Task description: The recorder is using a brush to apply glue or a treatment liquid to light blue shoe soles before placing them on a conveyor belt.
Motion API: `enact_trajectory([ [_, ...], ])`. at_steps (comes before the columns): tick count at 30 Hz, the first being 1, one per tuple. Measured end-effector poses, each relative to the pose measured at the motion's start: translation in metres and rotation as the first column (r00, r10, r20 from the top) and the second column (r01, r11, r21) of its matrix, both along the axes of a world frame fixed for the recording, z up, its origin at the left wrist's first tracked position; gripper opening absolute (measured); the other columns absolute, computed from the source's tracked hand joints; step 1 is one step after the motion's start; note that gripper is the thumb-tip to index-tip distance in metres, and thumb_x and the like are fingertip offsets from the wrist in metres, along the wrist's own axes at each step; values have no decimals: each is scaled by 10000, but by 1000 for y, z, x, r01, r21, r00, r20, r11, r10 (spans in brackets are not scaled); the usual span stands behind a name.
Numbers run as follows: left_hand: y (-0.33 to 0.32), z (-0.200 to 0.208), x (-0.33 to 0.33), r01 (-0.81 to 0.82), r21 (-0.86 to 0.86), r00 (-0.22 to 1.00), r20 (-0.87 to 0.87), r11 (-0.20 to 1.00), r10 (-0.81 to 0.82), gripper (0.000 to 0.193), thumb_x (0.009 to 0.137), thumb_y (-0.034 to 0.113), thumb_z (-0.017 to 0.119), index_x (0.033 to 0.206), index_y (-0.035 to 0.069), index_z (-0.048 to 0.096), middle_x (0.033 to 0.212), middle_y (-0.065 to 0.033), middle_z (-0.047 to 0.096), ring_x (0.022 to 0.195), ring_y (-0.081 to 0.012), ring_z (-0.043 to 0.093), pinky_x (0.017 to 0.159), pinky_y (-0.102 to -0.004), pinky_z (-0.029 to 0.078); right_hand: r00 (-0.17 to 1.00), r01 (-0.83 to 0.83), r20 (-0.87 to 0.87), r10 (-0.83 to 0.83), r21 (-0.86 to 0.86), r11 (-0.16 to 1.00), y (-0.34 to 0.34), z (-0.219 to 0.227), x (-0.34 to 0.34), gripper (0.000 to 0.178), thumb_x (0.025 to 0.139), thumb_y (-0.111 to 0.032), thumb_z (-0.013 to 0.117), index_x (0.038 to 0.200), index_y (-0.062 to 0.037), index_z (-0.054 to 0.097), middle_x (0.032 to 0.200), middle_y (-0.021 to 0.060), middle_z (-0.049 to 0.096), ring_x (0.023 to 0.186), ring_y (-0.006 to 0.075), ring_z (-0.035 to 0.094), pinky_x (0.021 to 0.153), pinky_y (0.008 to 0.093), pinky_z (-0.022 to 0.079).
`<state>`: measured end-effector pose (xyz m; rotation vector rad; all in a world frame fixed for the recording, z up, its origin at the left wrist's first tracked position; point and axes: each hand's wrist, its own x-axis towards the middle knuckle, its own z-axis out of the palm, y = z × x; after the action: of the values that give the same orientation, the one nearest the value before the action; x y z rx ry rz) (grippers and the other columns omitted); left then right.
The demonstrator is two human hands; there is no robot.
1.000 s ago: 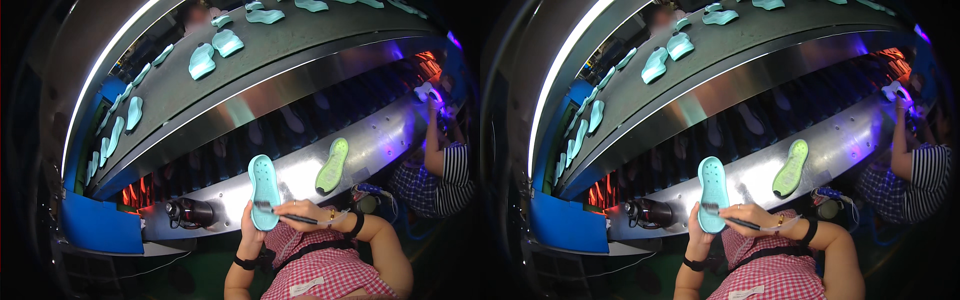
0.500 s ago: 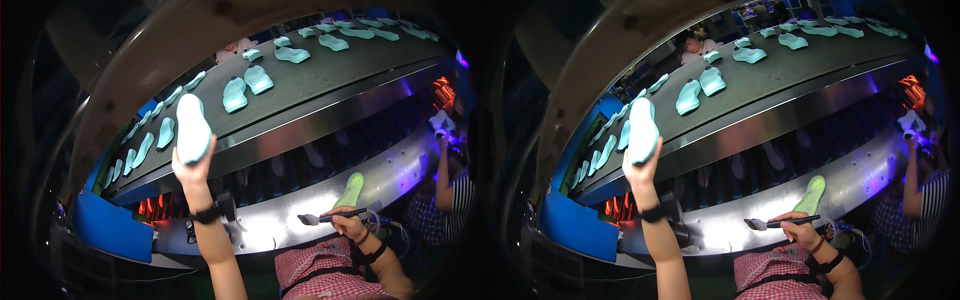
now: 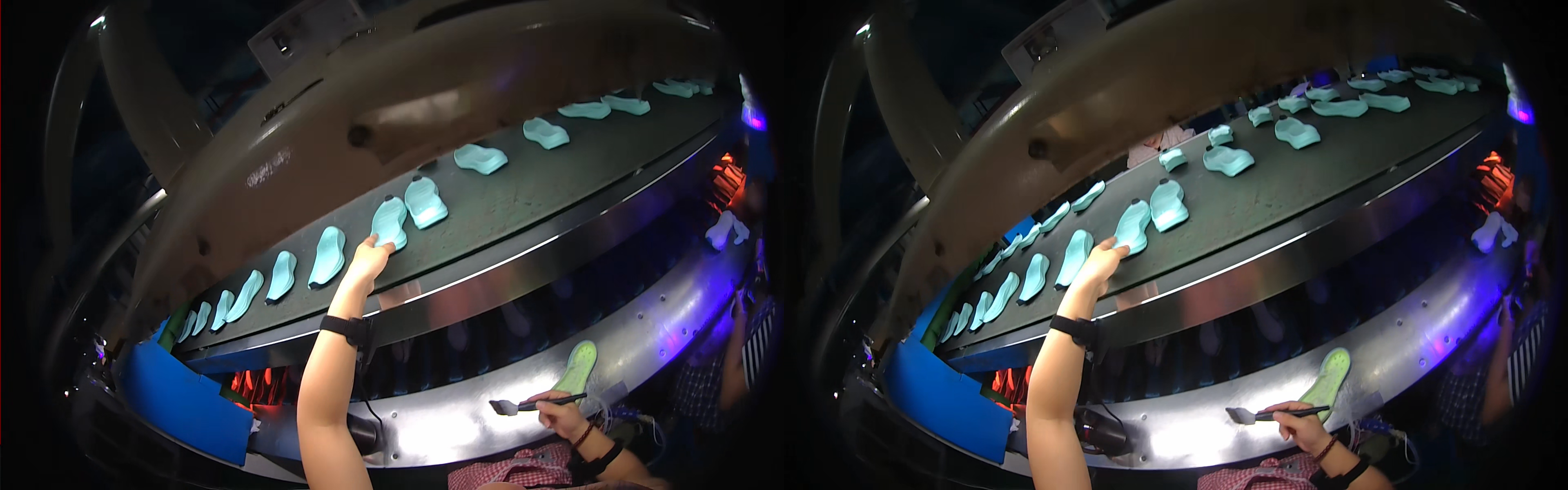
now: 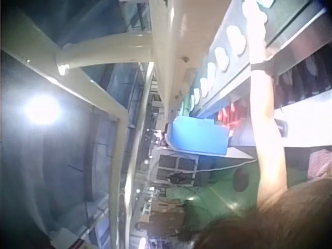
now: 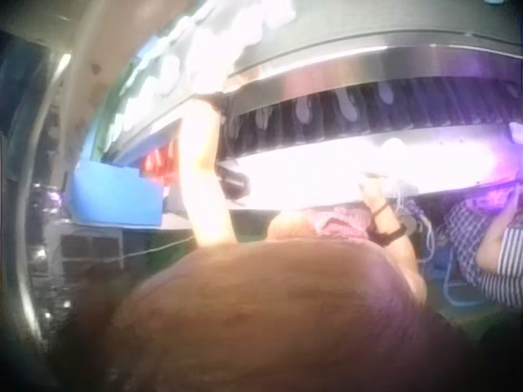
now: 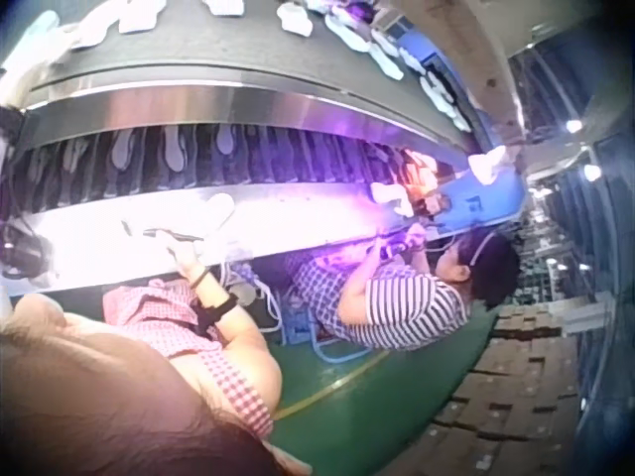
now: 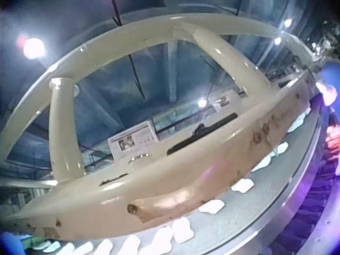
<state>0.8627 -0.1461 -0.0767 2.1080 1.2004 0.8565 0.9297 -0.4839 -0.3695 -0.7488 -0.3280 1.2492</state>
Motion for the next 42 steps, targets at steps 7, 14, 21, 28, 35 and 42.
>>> enact_trajectory([
  [7,28,-6,29,129,46,959,-261,991,-113,261,730,235,612,857,8,641,791,-180,640,800,-236,619,739,-324,455,983,50,-171,-60,-63,997,-19,-21,0,169,800,-11,525,944,66,570,832,157,611,481,122,485,441,210,393],
  [14,-17,-19,-3,273,195,920,-340,942,-196,290,737,277,643,844,11,593,872,-172,589,839,-248,573,777,-347,436,988,78,-135,-71,50,996,-9,-11,8,224,783,17,549,997,80,566,949,154,611,702,134,578,657,224,479],
  [21,-89,-89,-78,-79,221,599,790,972,-131,338,771,37,519,1096,-8,438,1043,-88,489,919,-174,490,812,-297,406,973,223,52,-223,0,975,-12,2,16,263,743,68,588,1006,56,586,921,103,615,794,118,580,697,215,472],
  [28,-116,-131,-117,696,-452,662,704,558,-255,512,791,269,519,1244,73,381,1181,-127,468,1117,-277,443,969,-460,319,951,243,188,-243,24,970,0,1,19,254,776,-27,617,1023,26,592,966,66,612,856,107,552,777,211,433],
  [35,-155,-200,-94,866,-440,457,889,239,-17,576,802,417,478,1276,111,361,1237,-116,440,1144,-299,420,986,-482,285,953,239,180,-242,43,970,14,2,16,257,775,-66,628,1023,-2,601,928,56,618,838,97,559,743,203,437],
  [42,-221,-274,-126,835,-474,372,861,279,347,772,766,702,314,1327,172,320,1315,-79,392,1178,-329,374,1004,-527,227,940,-101,337,59,109,989,13,37,-10,249,768,-48,625,1010,11,606,937,92,634,868,133,588,798,246,455],
])
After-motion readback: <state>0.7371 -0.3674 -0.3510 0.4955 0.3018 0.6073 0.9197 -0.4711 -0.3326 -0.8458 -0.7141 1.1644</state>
